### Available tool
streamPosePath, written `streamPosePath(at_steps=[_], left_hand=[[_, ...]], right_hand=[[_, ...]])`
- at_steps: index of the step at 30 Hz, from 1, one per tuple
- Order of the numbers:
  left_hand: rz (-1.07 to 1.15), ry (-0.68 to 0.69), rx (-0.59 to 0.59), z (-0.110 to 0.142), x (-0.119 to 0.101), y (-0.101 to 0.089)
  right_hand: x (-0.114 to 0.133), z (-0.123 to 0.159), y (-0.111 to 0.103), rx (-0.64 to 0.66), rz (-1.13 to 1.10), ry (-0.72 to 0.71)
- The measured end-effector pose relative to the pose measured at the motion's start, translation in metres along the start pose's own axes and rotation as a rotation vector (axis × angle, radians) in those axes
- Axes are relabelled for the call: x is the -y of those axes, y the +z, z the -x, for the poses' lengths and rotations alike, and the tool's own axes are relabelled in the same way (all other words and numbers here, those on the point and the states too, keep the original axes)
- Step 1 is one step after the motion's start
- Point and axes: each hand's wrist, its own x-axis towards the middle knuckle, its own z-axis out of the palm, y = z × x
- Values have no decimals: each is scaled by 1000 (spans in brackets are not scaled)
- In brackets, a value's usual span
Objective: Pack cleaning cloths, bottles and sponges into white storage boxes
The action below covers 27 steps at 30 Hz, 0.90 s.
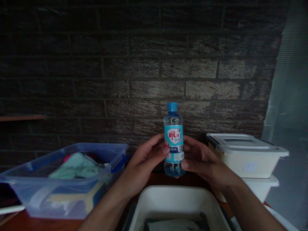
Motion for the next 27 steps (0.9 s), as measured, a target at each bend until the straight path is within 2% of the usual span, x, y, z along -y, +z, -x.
streamPosePath(at_steps=[7, 14, 21, 27], left_hand=[[14, -11, -41, -1, 2, -3], [2, -29, -30, -2, 2, -4], [-30, 20, -48, -5, 6, -7], [-59, 29, -58, -6, 5, -3]], right_hand=[[1, -2, 1, -12, 11, 3], [-4, -6, -2, -30, 20, -2], [-9, -7, -4, -47, 34, 3], [-15, -8, -4, -45, 93, -10]])
